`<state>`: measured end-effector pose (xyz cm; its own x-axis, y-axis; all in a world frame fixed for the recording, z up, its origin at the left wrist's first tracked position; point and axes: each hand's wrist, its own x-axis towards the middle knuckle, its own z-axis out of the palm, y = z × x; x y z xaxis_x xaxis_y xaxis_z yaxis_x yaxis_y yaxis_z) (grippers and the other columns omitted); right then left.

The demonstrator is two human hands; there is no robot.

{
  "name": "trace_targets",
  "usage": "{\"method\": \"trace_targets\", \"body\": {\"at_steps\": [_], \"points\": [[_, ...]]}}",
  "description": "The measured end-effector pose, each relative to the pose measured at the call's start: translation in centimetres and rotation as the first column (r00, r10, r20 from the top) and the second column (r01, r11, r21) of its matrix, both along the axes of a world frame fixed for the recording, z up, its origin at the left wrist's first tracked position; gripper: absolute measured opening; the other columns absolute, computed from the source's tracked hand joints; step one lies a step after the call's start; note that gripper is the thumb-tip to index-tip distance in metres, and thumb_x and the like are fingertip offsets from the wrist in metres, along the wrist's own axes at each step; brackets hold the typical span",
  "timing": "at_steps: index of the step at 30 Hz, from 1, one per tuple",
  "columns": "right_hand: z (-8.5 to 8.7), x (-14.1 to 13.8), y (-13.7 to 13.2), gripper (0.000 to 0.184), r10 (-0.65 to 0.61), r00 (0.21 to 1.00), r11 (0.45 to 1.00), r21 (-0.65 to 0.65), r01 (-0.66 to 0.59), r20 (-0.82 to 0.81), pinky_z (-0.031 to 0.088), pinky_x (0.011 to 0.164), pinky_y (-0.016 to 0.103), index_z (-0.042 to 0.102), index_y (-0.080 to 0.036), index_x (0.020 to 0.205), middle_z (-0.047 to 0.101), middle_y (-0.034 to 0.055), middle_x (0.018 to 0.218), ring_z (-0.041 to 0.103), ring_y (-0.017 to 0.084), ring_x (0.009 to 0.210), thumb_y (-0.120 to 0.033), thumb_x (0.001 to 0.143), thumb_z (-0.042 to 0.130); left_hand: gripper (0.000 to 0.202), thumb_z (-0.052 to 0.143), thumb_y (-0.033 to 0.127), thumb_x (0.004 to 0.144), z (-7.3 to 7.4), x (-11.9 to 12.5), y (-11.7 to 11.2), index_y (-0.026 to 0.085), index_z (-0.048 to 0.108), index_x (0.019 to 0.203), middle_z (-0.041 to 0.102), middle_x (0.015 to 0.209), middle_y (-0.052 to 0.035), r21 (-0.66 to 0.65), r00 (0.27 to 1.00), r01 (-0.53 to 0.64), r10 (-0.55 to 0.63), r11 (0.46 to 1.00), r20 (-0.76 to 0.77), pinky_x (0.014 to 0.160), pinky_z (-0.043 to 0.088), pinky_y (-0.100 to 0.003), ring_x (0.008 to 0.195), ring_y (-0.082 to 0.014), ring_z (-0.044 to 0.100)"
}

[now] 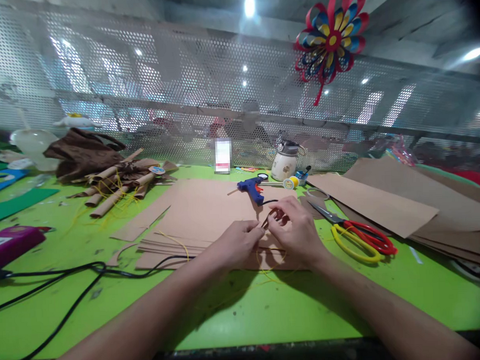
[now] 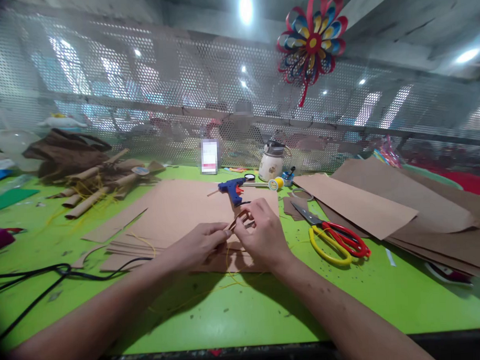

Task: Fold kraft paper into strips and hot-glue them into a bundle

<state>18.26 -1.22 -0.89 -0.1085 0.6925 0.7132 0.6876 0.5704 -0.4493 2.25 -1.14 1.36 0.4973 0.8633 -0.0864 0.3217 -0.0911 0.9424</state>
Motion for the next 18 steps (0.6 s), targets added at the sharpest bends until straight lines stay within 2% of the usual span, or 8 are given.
{"method": "trace_targets", "body": {"at_steps": [5,9,18], "points": [[0.02,-0.08,0.05,0.020,-0.029,0.999,1.000,0.010,0.029,0.016,0.049,0.067,0.029,0.064,-0.019,0.093,0.056,0.0049,0.085,0.056,0.016,0.072,-0.016,0.076,0.054,0.031,0.041,0.035,0.080,-0.06,-0.12,-0.10,0.018,0.043,0.055,0.040,0.046,0.0040,0.015,1.000,0.005,-0.005,1.000,0.003,0.047,0.023,-0.023,0.045,-0.0094,0.031],[0.23,-0.10,0.06,0.019,-0.005,1.000,0.999,-0.038,0.005,-0.009,0.048,0.066,0.027,0.065,-0.018,0.091,0.058,0.0056,0.086,0.056,0.016,0.073,-0.014,0.078,0.052,0.029,0.039,0.032,0.079,-0.24,-0.37,-0.14,0.018,0.043,0.054,0.038,0.045,0.0043,-0.020,0.999,0.017,-0.017,1.000,0.039,0.045,0.020,-0.023,0.043,-0.0091,0.030],[-0.04,-0.03,0.51,0.021,0.035,0.998,0.994,-0.097,-0.041,-0.057,0.047,0.066,0.026,0.065,-0.017,0.095,0.059,0.0060,0.088,0.056,0.016,0.075,-0.014,0.082,0.049,0.028,0.038,0.033,0.079,-0.81,-0.58,0.10,0.017,0.045,0.058,0.036,0.045,0.0055,-0.224,0.995,-0.016,0.037,0.974,0.091,0.039,0.015,-0.020,0.039,-0.0069,0.026]]}}
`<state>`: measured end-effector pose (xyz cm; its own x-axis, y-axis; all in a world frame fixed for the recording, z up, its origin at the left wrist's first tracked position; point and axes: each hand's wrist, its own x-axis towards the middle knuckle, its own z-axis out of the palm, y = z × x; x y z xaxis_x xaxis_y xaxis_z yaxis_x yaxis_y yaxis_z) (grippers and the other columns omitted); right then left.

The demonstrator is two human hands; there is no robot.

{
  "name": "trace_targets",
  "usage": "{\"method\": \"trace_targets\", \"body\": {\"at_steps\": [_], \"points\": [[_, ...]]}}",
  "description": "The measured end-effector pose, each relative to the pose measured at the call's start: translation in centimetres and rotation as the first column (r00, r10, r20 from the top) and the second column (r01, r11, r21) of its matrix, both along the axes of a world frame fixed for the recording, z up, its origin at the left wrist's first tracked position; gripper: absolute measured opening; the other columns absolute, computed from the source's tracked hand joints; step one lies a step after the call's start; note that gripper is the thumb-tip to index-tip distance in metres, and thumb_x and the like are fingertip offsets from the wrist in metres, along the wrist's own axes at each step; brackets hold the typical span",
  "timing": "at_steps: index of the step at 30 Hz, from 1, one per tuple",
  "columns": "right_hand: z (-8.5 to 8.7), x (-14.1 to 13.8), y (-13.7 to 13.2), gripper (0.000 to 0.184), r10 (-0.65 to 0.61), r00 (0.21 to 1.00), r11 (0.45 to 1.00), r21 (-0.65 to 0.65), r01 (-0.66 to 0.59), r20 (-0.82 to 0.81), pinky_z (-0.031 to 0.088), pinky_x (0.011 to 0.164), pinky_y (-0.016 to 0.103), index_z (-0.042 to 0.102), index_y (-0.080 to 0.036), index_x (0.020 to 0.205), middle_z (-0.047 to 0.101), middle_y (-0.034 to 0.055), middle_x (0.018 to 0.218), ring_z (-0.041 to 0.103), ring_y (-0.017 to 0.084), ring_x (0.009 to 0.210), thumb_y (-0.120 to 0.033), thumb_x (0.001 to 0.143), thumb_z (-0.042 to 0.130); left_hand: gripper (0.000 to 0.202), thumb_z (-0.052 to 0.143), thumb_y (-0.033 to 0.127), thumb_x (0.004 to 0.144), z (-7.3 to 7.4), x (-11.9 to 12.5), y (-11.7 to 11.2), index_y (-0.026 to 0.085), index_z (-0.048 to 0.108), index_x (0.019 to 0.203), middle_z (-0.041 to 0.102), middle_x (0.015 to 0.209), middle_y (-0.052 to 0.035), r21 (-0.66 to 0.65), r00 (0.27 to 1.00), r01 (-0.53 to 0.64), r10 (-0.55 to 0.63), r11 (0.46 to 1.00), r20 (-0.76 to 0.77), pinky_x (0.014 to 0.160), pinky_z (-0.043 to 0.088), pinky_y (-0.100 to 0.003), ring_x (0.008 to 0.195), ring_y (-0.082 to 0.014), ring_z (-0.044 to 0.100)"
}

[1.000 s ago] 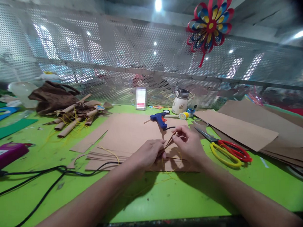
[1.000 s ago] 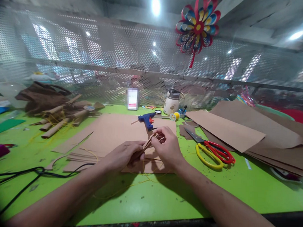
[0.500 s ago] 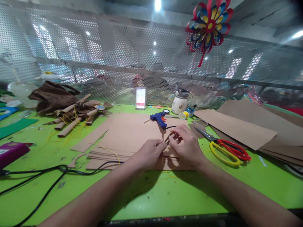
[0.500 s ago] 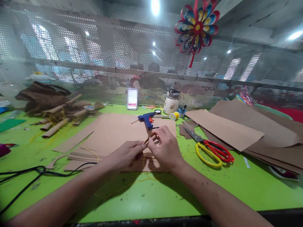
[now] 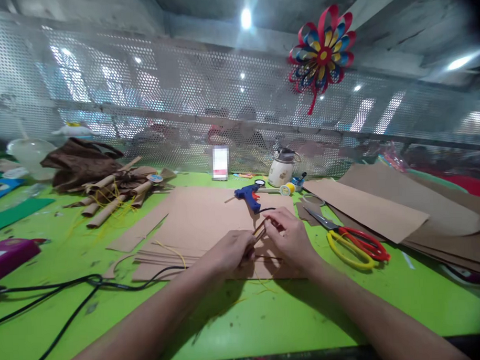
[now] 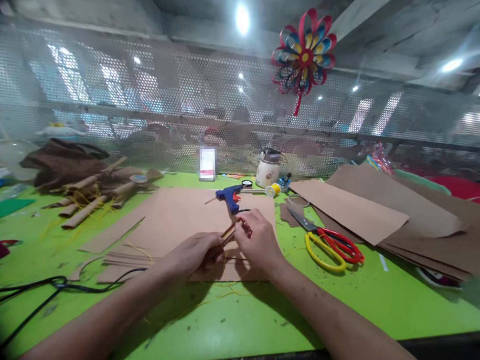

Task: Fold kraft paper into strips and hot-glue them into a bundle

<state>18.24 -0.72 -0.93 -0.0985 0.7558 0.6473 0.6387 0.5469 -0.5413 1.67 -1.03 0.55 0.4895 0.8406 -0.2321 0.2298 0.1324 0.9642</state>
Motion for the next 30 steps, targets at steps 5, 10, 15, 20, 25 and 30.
{"method": "trace_targets", "body": {"at_steps": [5,10,15,20,25,30], "points": [[-0.2,-0.1,0.2,0.021,0.029,0.998,0.999,-0.022,-0.030,-0.050,0.048,0.068,0.026,0.065,-0.017,0.095,0.059,0.0067,0.091,0.056,0.016,0.080,-0.015,0.083,0.049,0.028,0.041,0.036,0.077,-0.9,0.0,0.5,0.017,0.045,0.057,0.035,0.044,0.0054,-0.054,0.997,-0.008,0.012,0.998,0.074,0.038,0.014,-0.020,0.036,-0.0060,0.027],[-0.4,-0.3,0.4,0.022,0.009,0.998,0.999,-0.036,-0.011,-0.061,0.047,0.069,0.027,0.065,-0.016,0.095,0.060,0.0067,0.090,0.056,0.016,0.078,-0.013,0.082,0.049,0.033,0.041,0.041,0.078,-1.2,0.0,0.7,0.017,0.044,0.056,0.034,0.042,0.0051,-0.180,0.990,0.033,-0.008,0.983,0.141,0.037,0.014,-0.020,0.035,-0.0065,0.027],[-0.7,-0.4,0.6,0.022,0.005,0.997,0.999,-0.044,-0.009,-0.078,0.046,0.072,0.028,0.066,-0.017,0.094,0.061,0.0065,0.090,0.056,0.017,0.082,-0.012,0.082,0.048,0.036,0.044,0.045,0.078,-1.3,-0.4,0.9,0.017,0.045,0.057,0.035,0.043,0.0047,-0.234,0.980,0.088,-0.041,0.968,0.196,0.038,0.015,-0.019,0.038,-0.0071,0.033],[-0.8,-0.4,0.7,0.022,-0.002,0.995,0.997,-0.075,-0.006,-0.102,0.046,0.069,0.027,0.066,-0.017,0.095,0.060,0.0061,0.089,0.056,0.016,0.077,-0.014,0.083,0.048,0.034,0.046,0.044,0.078,-1.0,-0.5,0.9,0.016,0.047,0.059,0.037,0.046,0.0037,-0.309,0.972,0.092,-0.019,0.946,0.232,0.039,0.017,-0.019,0.040,-0.0070,0.035],[-0.3,-0.3,0.5,0.023,-0.010,0.991,0.997,-0.078,0.000,-0.130,0.045,0.065,0.027,0.066,-0.017,0.096,0.060,0.0057,0.088,0.055,0.015,0.073,-0.014,0.082,0.049,0.036,0.044,0.042,0.081,-0.5,-0.5,0.7,0.014,0.051,0.061,0.040,0.048,0.0025,-0.312,0.952,0.128,-0.028,0.941,0.305,0.041,0.023,-0.020,0.040,-0.0071,0.036],[0.1,-0.3,0.4,0.022,-0.015,0.988,0.996,-0.090,0.001,-0.153,0.045,0.064,0.026,0.067,-0.016,0.093,0.060,0.0058,0.086,0.055,0.015,0.072,-0.013,0.081,0.049,0.034,0.044,0.040,0.083,-0.5,-0.4,0.5,0.012,0.054,0.066,0.046,0.053,0.0002,-0.248,0.957,0.107,-0.032,0.963,0.287,0.044,0.026,-0.020,0.044,-0.0074,0.039]]}}
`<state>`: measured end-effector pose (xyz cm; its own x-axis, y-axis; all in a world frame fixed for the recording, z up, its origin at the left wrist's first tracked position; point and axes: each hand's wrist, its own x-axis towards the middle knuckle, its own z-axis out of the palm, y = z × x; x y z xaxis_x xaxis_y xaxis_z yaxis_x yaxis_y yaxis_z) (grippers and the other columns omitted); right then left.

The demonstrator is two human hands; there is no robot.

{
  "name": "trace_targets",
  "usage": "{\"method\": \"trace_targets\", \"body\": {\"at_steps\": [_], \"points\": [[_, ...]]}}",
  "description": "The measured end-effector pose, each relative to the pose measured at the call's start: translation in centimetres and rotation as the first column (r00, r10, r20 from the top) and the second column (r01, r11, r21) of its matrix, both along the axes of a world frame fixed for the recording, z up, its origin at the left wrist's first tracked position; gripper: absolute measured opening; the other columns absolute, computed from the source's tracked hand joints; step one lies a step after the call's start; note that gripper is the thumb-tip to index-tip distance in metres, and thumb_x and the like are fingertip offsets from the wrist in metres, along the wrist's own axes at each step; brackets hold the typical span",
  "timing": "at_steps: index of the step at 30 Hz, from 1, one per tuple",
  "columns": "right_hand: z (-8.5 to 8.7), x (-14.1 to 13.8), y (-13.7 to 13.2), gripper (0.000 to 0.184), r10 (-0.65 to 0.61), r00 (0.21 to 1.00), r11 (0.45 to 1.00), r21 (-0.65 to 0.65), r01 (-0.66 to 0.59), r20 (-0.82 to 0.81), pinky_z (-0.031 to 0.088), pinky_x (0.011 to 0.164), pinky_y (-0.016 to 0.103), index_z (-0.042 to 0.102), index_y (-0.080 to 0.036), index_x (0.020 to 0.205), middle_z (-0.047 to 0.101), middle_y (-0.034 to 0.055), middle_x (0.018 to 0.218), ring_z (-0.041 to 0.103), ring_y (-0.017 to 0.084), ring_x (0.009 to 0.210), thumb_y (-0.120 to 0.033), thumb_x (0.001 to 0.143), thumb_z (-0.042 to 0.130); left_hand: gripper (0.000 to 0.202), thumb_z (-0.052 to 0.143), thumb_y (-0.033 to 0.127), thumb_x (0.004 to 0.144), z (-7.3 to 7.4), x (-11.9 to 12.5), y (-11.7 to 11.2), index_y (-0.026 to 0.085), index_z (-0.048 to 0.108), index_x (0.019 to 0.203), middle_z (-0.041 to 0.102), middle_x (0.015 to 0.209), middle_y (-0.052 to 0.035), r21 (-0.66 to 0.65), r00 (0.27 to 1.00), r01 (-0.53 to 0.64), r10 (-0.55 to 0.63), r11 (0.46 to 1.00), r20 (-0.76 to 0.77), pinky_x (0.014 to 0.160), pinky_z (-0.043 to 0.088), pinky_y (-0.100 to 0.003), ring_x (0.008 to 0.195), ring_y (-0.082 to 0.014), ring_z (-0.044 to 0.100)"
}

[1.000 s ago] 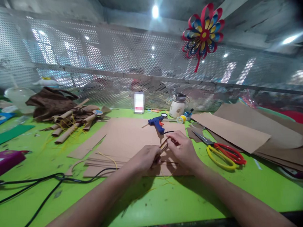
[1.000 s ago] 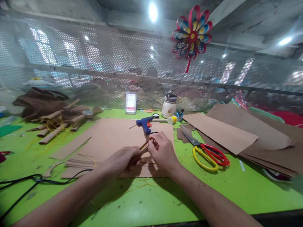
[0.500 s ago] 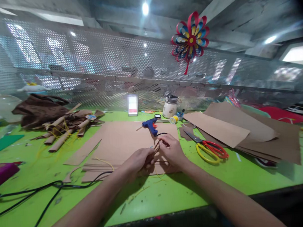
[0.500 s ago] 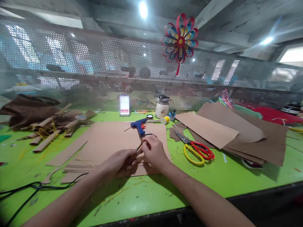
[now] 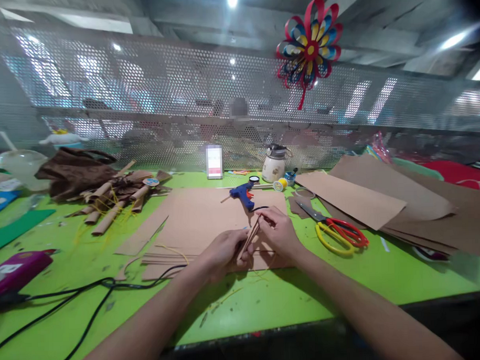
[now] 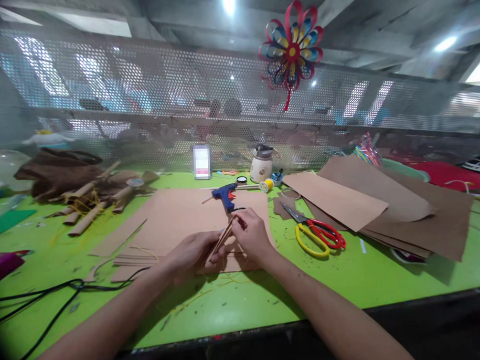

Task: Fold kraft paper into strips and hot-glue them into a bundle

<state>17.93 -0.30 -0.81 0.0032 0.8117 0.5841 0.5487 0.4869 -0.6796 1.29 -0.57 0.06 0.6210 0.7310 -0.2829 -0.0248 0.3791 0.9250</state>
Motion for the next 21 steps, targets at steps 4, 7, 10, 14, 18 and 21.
{"method": "trace_targets", "body": {"at_steps": [4,7,10,14,18,21], "points": [[-0.05,0.11,0.15,0.023,0.000,1.000,1.000,-0.009,0.000,-0.015,0.046,0.064,0.025,0.067,-0.017,0.094,0.061,0.0055,0.087,0.056,0.015,0.073,-0.012,0.079,0.049,0.030,0.044,0.036,0.083,0.16,0.08,-0.11,0.013,0.053,0.067,0.047,0.054,0.0004,-0.001,0.999,0.022,-0.022,1.000,0.035,0.044,0.027,-0.020,0.043,-0.0069,0.039],[-0.03,0.15,0.23,0.023,-0.009,1.000,0.999,-0.032,0.008,-0.015,0.046,0.064,0.025,0.067,-0.017,0.094,0.062,0.0057,0.089,0.057,0.015,0.075,-0.013,0.078,0.051,0.027,0.045,0.034,0.083,0.37,0.10,-0.21,0.013,0.053,0.069,0.047,0.054,0.0005,-0.001,0.998,0.024,-0.023,1.000,0.052,0.043,0.026,-0.019,0.043,-0.0065,0.038],[0.00,0.10,0.23,0.022,-0.012,1.000,0.999,-0.041,0.011,-0.012,0.047,0.063,0.024,0.067,-0.016,0.093,0.061,0.0060,0.090,0.058,0.014,0.075,-0.014,0.078,0.051,0.025,0.046,0.034,0.082,0.38,0.08,-0.23,0.013,0.054,0.070,0.048,0.055,0.0000,-0.009,0.998,0.028,-0.027,1.000,0.060,0.043,0.027,-0.019,0.044,-0.0069,0.039],[0.01,-0.10,0.08,0.024,-0.007,1.000,0.999,-0.031,0.007,-0.013,0.048,0.062,0.024,0.066,-0.016,0.096,0.060,0.0058,0.091,0.056,0.013,0.070,-0.016,0.078,0.051,0.023,0.048,0.032,0.081,-0.01,0.07,-0.14,0.012,0.056,0.073,0.051,0.060,-0.0016,-0.002,0.995,0.022,-0.022,1.000,0.096,0.045,0.029,-0.019,0.048,-0.0074,0.041],[0.17,-0.41,-0.22,0.030,-0.005,1.000,0.999,-0.045,0.006,0.001,0.048,0.062,0.025,0.065,-0.015,0.102,0.058,0.0060,0.090,0.055,0.014,0.070,-0.014,0.074,0.053,0.019,0.050,0.030,0.078,-0.03,0.06,-0.17,0.012,0.057,0.074,0.052,0.063,-0.0017,0.032,0.991,0.024,-0.028,0.999,0.129,0.047,0.031,-0.019,0.051,-0.0078,0.042],[0.20,-0.56,-0.36,0.032,0.001,1.000,0.998,-0.055,-0.001,0.007,0.048,0.061,0.026,0.063,-0.016,0.105,0.056,0.0058,0.091,0.055,0.014,0.070,-0.014,0.074,0.054,0.019,0.048,0.029,0.078,0.40,0.04,-0.37,0.014,0.056,0.072,0.049,0.058,0.0004,0.033,0.993,0.031,-0.034,0.999,0.113,0.047,0.030,-0.018,0.049,-0.0075,0.040]]}}
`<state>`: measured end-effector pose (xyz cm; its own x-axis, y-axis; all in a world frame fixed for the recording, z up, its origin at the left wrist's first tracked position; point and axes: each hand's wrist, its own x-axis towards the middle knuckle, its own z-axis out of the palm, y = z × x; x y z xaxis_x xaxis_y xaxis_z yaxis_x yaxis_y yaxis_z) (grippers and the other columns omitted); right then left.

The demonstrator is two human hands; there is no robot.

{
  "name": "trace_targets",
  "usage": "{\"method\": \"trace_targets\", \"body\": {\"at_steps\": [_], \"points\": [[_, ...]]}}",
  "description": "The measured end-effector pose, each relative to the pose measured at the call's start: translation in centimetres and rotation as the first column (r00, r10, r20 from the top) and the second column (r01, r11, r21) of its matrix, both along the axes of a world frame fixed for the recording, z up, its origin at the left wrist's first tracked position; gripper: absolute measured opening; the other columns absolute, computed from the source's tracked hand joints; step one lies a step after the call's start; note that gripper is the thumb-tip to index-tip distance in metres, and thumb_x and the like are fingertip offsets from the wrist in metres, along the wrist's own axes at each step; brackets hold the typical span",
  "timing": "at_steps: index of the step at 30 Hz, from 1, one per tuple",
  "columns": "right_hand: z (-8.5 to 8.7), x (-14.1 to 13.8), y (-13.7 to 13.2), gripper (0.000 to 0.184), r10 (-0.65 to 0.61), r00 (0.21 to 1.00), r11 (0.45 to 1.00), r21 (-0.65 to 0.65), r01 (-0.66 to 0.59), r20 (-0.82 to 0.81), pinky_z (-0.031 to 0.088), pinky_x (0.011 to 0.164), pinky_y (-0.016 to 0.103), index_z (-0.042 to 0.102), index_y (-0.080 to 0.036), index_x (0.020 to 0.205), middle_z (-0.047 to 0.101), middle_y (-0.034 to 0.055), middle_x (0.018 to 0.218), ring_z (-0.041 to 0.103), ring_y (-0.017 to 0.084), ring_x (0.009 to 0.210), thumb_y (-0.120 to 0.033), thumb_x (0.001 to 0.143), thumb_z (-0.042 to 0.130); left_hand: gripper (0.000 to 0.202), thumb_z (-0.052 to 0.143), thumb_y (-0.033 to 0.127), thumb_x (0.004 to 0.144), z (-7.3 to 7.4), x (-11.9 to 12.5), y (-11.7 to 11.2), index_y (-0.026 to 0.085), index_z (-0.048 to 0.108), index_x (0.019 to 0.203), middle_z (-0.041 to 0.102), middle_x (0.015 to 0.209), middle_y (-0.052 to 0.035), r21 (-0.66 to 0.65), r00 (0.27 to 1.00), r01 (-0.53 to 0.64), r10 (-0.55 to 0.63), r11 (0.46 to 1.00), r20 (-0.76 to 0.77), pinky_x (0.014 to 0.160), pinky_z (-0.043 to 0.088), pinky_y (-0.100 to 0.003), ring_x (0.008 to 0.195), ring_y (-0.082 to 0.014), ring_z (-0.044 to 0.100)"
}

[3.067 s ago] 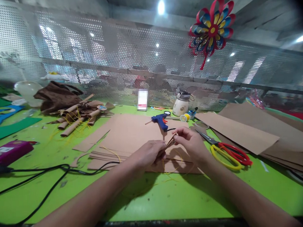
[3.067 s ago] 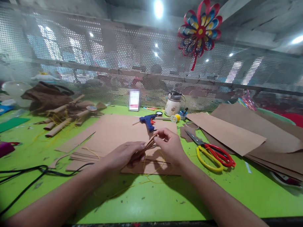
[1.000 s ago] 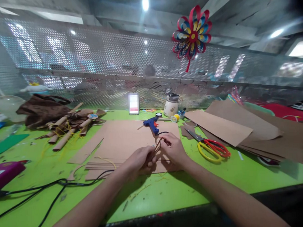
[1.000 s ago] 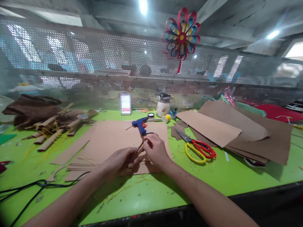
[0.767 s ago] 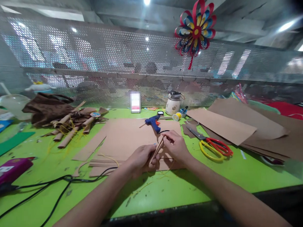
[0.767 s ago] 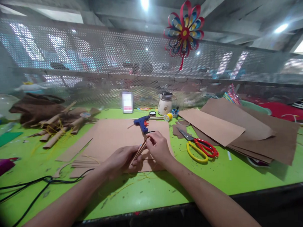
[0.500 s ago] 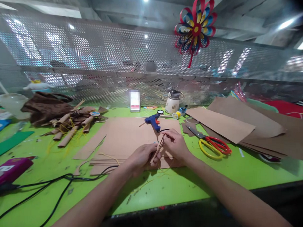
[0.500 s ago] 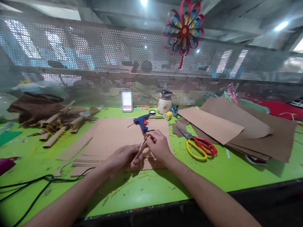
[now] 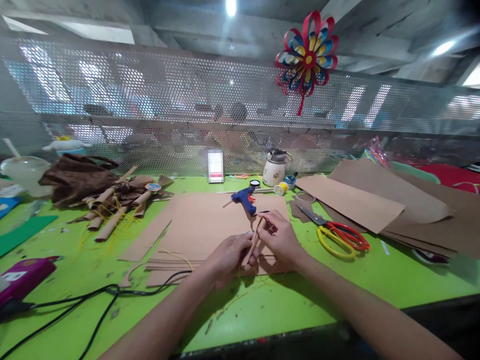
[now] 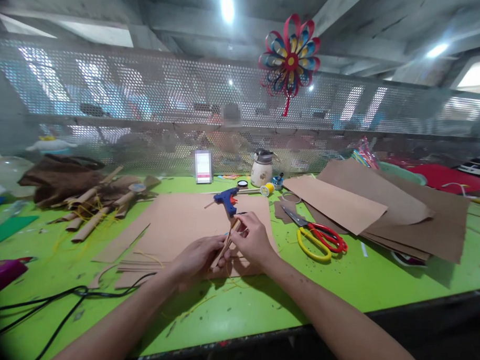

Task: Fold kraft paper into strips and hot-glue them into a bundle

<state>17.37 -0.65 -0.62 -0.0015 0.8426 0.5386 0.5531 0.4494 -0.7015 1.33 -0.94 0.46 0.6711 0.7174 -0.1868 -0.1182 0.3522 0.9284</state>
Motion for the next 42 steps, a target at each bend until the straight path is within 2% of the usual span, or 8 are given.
{"method": "trace_targets", "body": {"at_steps": [5,11,17,22,26,31,37,42], "points": [[-0.4,0.1,0.2,0.035,-0.002,1.000,1.000,0.015,0.002,0.022,0.049,0.067,0.027,0.062,-0.017,0.107,0.056,0.0060,0.093,0.055,0.015,0.077,-0.014,0.074,0.054,0.017,0.047,0.026,0.077,0.2,0.0,-0.1,0.014,0.054,0.068,0.046,0.054,0.0019,0.031,1.000,-0.019,0.019,0.999,-0.011,0.046,0.029,-0.018,0.048,-0.0078,0.038],[-0.5,0.3,0.5,0.034,-0.006,1.000,1.000,0.008,0.006,-0.010,0.050,0.063,0.026,0.060,-0.017,0.109,0.054,0.0059,0.095,0.055,0.013,0.072,-0.018,0.075,0.054,0.013,0.051,0.025,0.076,-0.3,0.1,0.0,0.013,0.056,0.077,0.051,0.066,-0.0010,-0.017,0.997,-0.046,0.047,0.999,0.056,0.047,0.030,-0.019,0.053,-0.0080,0.041],[1.2,1.1,0.2,0.031,-0.020,1.000,0.999,0.031,0.020,-0.020,0.051,0.064,0.027,0.059,-0.016,0.108,0.056,0.0068,0.098,0.057,0.013,0.072,-0.021,0.077,0.056,0.013,0.050,0.024,0.078,0.3,-0.3,0.1,0.012,0.056,0.078,0.051,0.070,-0.0023,-0.030,0.994,-0.025,0.028,0.999,0.105,0.045,0.028,-0.019,0.052,-0.0077,0.042],[3.4,5.7,1.0,0.022,-0.132,0.989,0.989,0.077,0.127,0.070,0.050,0.066,0.030,0.066,-0.015,0.092,0.060,0.0085,0.092,0.058,0.016,0.073,-0.025,0.077,0.055,0.012,0.049,0.021,0.080,0.5,-0.6,0.5,0.011,0.057,0.083,0.051,0.068,-0.0019,-0.086,0.984,-0.044,0.058,0.995,0.167,0.045,0.030,-0.017,0.053,-0.0073,0.042],[4.0,12.0,2.4,0.021,-0.326,0.937,0.942,-0.041,0.334,0.127,0.047,0.065,0.029,0.068,-0.015,0.077,0.065,0.0068,0.077,0.058,0.017,0.070,-0.029,0.074,0.053,0.014,0.047,0.015,0.081,1.8,-1.6,1.4,0.010,0.057,0.089,0.049,0.066,-0.0025,-0.164,0.961,-0.080,0.120,0.983,0.251,0.042,0.030,-0.016,0.051,-0.0073,0.041],[3.5,17.6,2.4,0.027,-0.374,0.906,0.902,-0.147,0.405,0.199,0.040,0.049,0.024,0.067,-0.013,0.064,0.060,0.0034,0.054,0.054,0.015,0.052,-0.034,0.073,0.052,0.025,0.042,0.009,0.084,4.4,-4.5,3.1,0.008,0.054,0.105,0.046,0.069,-0.0035,-0.211,0.832,-0.232,0.306,0.950,0.463,0.043,0.036,-0.016,0.053,-0.0073,0.043],[2.0,19.7,2.4,0.022,-0.324,0.892,0.888,-0.225,0.402,0.315,0.036,0.047,0.023,0.067,-0.013,0.058,0.060,0.0027,0.050,0.052,0.014,0.048,-0.029,0.068,0.055,0.030,0.040,0.005,0.083,5.1,-5.2,3.3,0.003,0.051,0.110,0.046,0.070,-0.0051,-0.273,0.799,-0.288,0.388,0.918,0.460,0.042,0.038,-0.017,0.054,-0.0082,0.043],[2.0,18.7,5.3,0.022,-0.282,0.881,0.893,-0.232,0.386,0.381,0.034,0.047,0.023,0.068,-0.013,0.060,0.061,0.0023,0.051,0.051,0.014,0.049,-0.025,0.069,0.052,0.031,0.039,0.004,0.081,5.0,-4.4,2.9,0.002,0.051,0.110,0.046,0.069,-0.0053,-0.311,0.770,-0.384,0.487,0.870,0.412,0.038,0.036,-0.016,0.052,-0.0084,0.042]]}}
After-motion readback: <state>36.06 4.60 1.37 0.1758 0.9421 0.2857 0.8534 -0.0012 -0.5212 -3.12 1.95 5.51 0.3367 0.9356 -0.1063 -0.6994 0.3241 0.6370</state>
